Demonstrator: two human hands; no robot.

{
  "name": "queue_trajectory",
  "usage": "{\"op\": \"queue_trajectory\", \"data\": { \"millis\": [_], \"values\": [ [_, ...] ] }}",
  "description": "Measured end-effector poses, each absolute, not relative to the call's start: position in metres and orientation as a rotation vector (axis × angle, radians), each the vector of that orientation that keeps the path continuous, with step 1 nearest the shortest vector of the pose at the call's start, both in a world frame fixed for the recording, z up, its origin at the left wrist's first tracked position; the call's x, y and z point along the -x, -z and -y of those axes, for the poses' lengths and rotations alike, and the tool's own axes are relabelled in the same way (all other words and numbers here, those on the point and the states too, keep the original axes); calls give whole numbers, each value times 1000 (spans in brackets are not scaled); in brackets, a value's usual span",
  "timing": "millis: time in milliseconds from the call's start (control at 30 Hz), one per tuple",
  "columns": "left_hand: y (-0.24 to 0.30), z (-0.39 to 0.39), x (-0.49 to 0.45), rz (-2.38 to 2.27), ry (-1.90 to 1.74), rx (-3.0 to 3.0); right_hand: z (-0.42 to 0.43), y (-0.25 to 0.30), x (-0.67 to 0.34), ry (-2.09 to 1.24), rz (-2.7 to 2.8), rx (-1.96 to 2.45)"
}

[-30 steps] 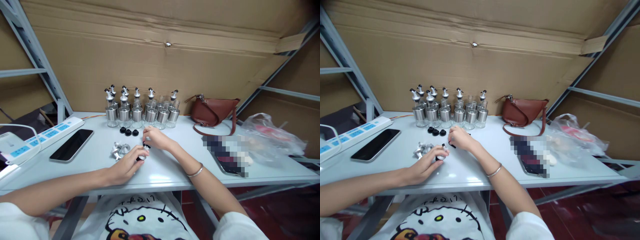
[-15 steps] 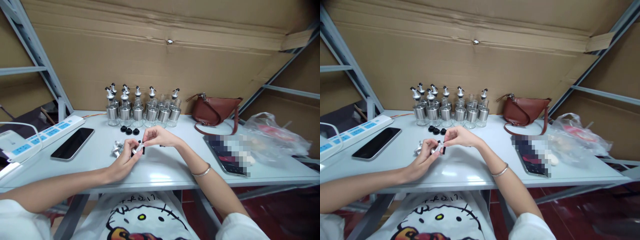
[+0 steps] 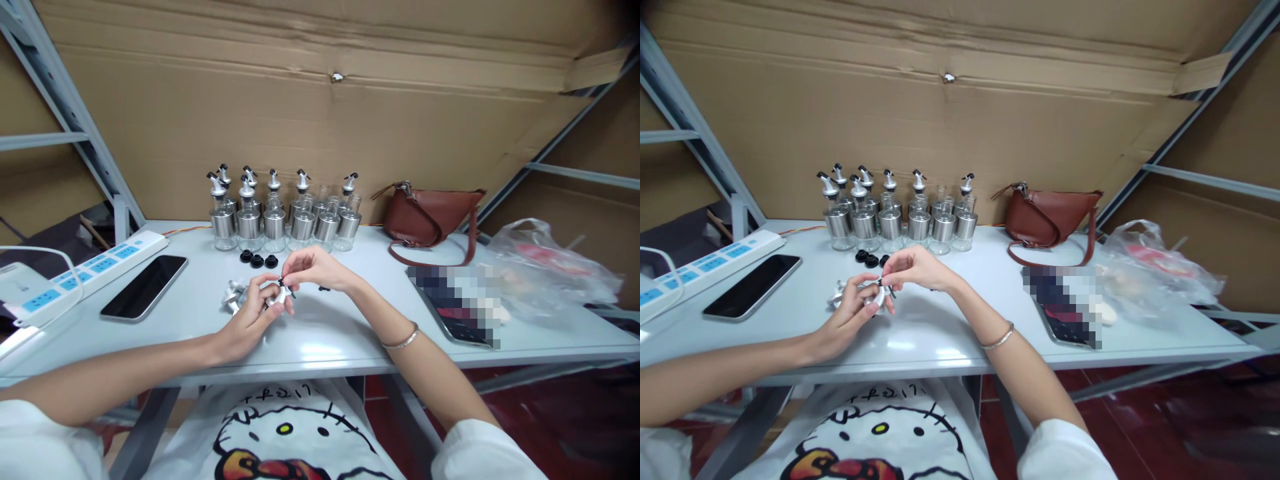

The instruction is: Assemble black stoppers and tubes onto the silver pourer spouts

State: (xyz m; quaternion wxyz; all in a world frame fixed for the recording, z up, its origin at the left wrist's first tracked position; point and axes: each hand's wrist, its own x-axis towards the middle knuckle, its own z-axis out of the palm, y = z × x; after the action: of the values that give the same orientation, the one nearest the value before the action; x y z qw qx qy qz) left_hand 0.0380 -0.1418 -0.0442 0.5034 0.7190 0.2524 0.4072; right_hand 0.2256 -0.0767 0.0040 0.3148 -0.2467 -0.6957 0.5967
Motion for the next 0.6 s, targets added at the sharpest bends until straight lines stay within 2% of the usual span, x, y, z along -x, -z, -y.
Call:
{"op": "queue_trajectory", "data": {
  "millis": [600],
  "values": [
    [46,141,-39,-663,-973,-1726,81,-10,-225,-1561,1827,651]
  ]
}}
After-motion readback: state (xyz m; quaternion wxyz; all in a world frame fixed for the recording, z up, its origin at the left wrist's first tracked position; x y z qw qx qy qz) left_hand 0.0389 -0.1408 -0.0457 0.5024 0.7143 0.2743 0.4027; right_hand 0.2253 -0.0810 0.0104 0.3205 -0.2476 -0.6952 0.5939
